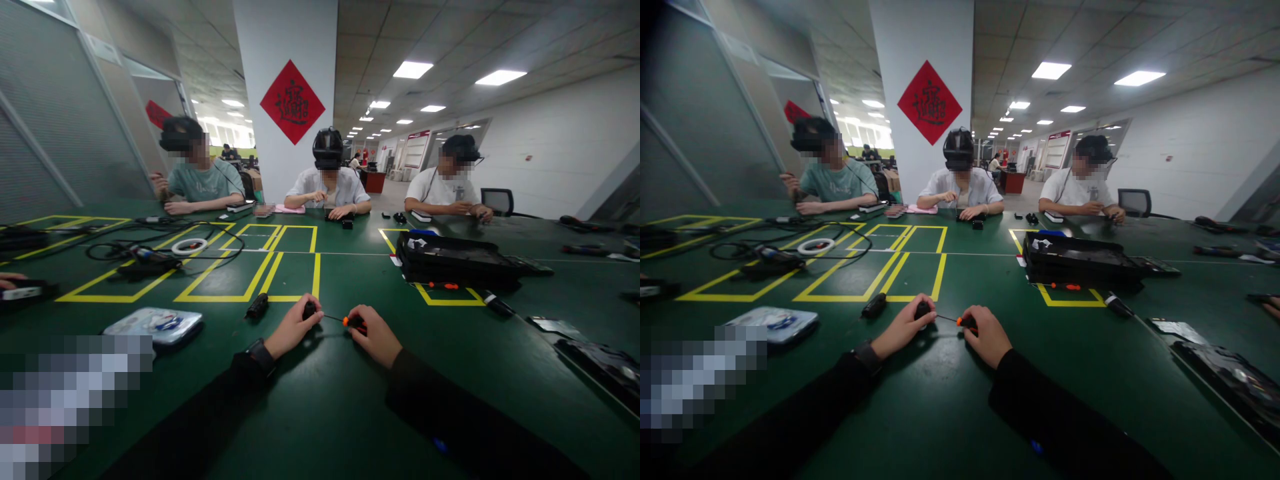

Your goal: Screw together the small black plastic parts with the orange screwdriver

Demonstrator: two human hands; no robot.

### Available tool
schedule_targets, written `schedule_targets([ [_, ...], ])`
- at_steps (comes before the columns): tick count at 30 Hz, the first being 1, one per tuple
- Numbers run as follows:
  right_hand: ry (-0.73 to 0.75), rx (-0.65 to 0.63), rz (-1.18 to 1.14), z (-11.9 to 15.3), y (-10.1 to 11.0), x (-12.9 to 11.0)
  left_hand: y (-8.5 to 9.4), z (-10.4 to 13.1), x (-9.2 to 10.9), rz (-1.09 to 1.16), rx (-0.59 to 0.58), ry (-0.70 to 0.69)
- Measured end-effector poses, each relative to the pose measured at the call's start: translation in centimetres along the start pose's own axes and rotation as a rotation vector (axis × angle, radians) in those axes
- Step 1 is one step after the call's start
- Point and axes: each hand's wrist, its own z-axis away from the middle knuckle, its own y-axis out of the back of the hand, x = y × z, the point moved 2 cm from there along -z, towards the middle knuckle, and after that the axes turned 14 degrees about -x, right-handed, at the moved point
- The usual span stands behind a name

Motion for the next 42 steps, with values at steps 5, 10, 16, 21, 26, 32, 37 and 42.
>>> schedule_targets([
  [5, -0.002, -0.031, 0.016, -0.02, 0.20, -0.34, -0.09, 0.02, -0.08, -0.011, 0.007, -0.016],
  [10, 0.006, -0.020, 0.001, -0.08, 0.30, -0.16, -0.08, -0.02, -0.22, 0.011, -0.007, -0.012],
  [16, -0.011, 0.023, -0.046, -0.03, 0.11, 0.10, -0.16, -0.06, -0.17, -0.038, -0.005, -0.012],
  [21, -0.054, 0.044, -0.017, -0.04, 0.17, 0.10, -0.23, 0.05, 0.05, -0.048, -0.005, -0.029],
  [26, -0.009, 0.023, -0.031, -0.07, 0.37, 0.14, -0.06, 0.09, 0.11, -0.030, -0.003, -0.023],
  [32, 0.004, 0.023, -0.103, 0.06, 0.28, 0.17, 0.04, 0.02, -0.13, -0.001, -0.006, -0.016],
  [37, -0.014, 0.009, -0.069, -0.04, 0.23, 0.25, 0.11, -0.01, -0.28, 0.004, -0.007, -0.014],
  [42, 0.041, -0.018, -0.099, -0.09, 0.33, 0.38, 0.02, 0.02, -0.29, 0.025, 0.004, -0.021],
])
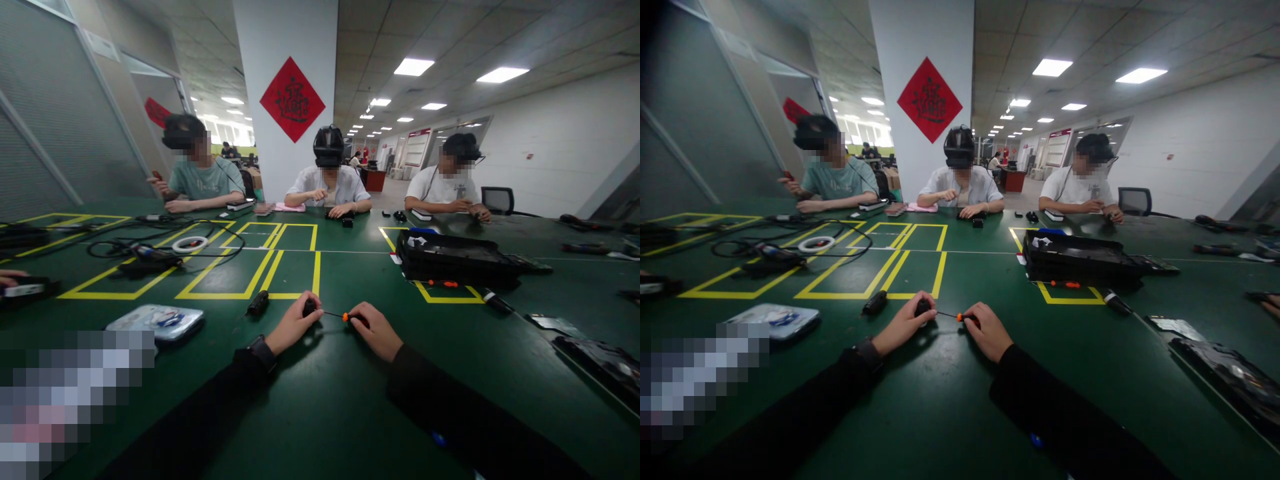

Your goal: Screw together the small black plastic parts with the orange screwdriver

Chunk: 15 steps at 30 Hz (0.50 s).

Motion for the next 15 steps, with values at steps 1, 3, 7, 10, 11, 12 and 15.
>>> schedule_targets([
  [1, 0.001, 0.004, -0.008, 0.03, 0.01, 0.02, -0.02, 0.02, 0.02, 0.004, 0.004, 0.003],
  [3, -0.004, 0.014, -0.019, 0.09, -0.02, 0.03, -0.05, 0.04, 0.07, 0.009, 0.009, 0.008],
  [7, -0.023, 0.004, -0.026, 0.14, -0.15, -0.07, -0.05, 0.07, 0.19, 0.000, 0.008, 0.009],
  [10, -0.033, -0.004, 0.003, 0.05, -0.18, -0.09, -0.02, 0.09, 0.23, -0.002, 0.005, 0.011],
  [11, -0.037, 0.005, 0.022, 0.01, -0.16, -0.07, -0.01, 0.09, 0.23, -0.001, 0.002, 0.010],
  [12, -0.041, 0.012, 0.042, -0.03, -0.13, -0.03, 0.00, 0.09, 0.22, 0.001, -0.001, 0.009],
  [15, -0.046, 0.020, 0.081, -0.10, -0.07, 0.07, 0.05, 0.04, 0.10, 0.002, -0.005, 0.006],
])
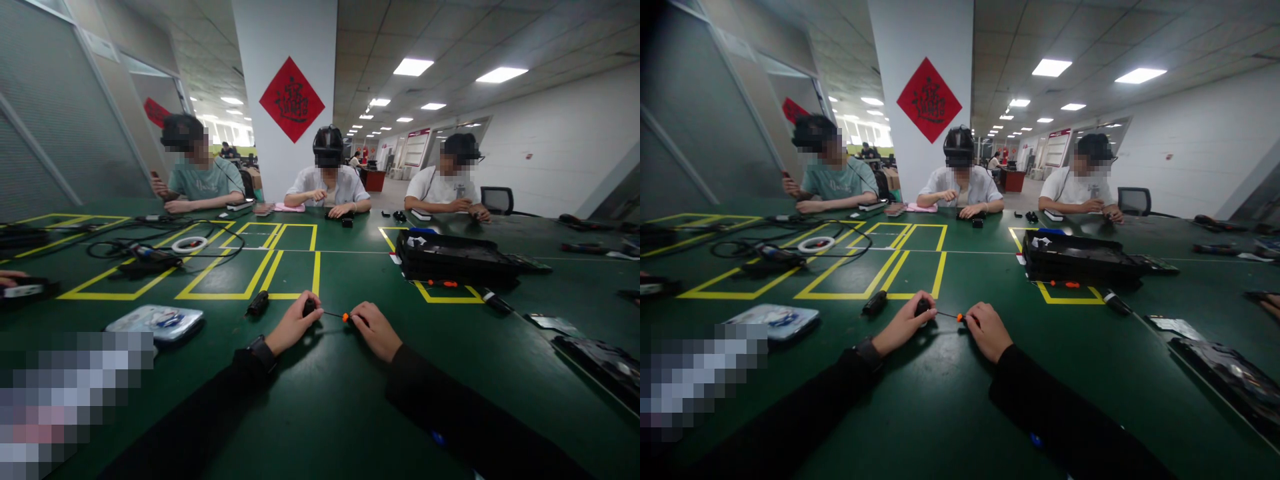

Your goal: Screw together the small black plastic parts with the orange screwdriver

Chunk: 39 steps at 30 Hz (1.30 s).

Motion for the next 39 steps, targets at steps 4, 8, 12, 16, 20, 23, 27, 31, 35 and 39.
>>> schedule_targets([
  [4, 0.024, 0.005, -0.025, 0.14, 0.09, -0.15, 0.09, -0.15, -0.36, 0.020, 0.001, 0.012],
  [8, 0.042, 0.014, -0.063, 0.25, 0.07, -0.24, 0.13, -0.24, -0.60, 0.025, 0.004, 0.016],
  [12, 0.010, 0.023, -0.023, 0.05, -0.06, 0.24, 0.13, -0.23, -0.59, 0.006, 0.012, 0.008],
  [16, -0.015, -0.008, 0.012, -0.17, -0.09, 0.64, 0.10, -0.21, -0.48, 0.000, 0.012, 0.001],
  [20, 0.006, -0.004, 0.010, -0.04, 0.01, 0.46, 0.05, -0.18, -0.35, 0.014, 0.004, 0.008],
  [23, 0.014, 0.018, -0.018, 0.12, 0.00, 0.33, 0.04, -0.15, -0.26, 0.005, 0.005, 0.013],
  [27, 0.002, 0.018, -0.033, 0.09, -0.11, 0.34, 0.00, -0.14, -0.24, -0.001, 0.001, 0.005],
  [31, -0.003, -0.011, -0.007, -0.02, -0.11, 0.32, 0.03, -0.12, -0.19, -0.010, 0.007, -0.005],
  [35, 0.006, 0.001, -0.019, 0.10, 0.00, 0.17, 0.05, -0.07, -0.06, -0.017, 0.008, -0.006],
  [39, 0.021, 0.015, -0.056, 0.22, -0.01, 0.05, 0.04, -0.05, -0.01, -0.053, 0.009, -0.010],
])
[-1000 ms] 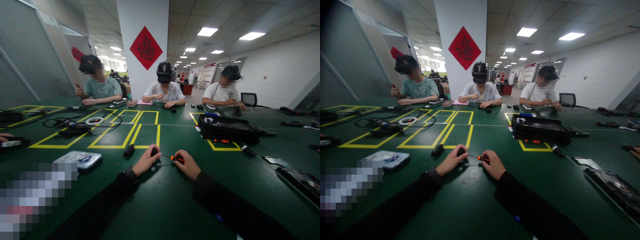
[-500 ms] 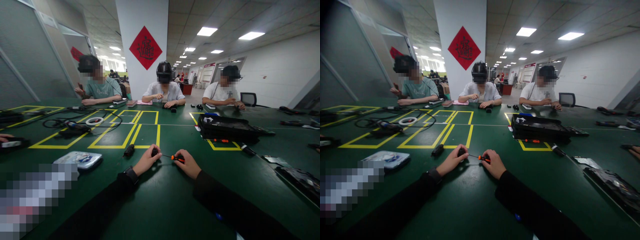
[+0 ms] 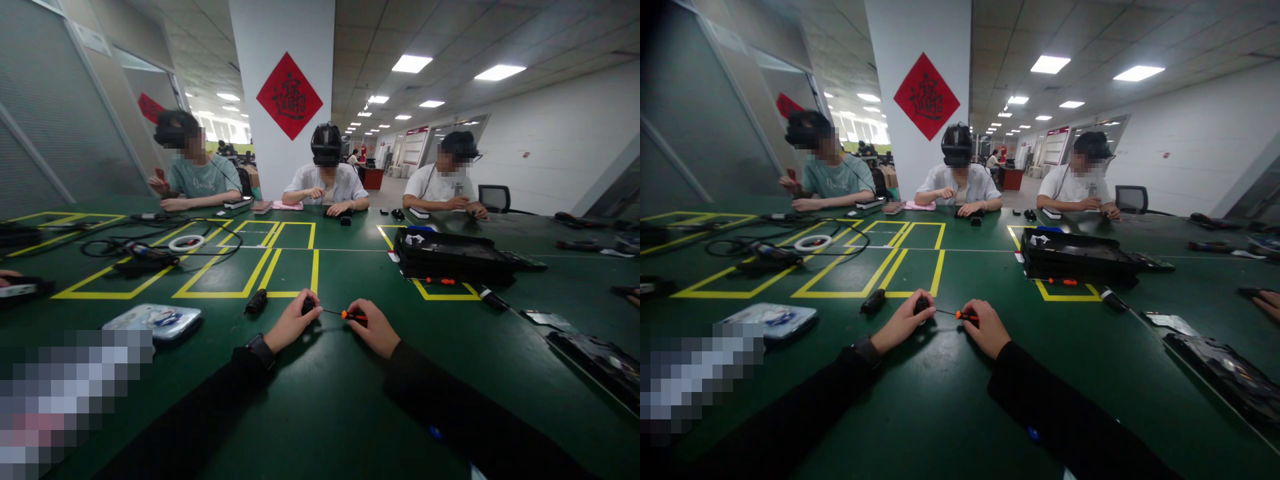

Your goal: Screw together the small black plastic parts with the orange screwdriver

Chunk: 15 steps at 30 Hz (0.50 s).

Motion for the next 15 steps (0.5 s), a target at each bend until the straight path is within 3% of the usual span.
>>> schedule_targets([
  [15, -0.029, -0.020, 0.024, -0.04, -0.14, -0.02, -0.02, -0.01, -0.12, 0.012, -0.010, 0.007],
])
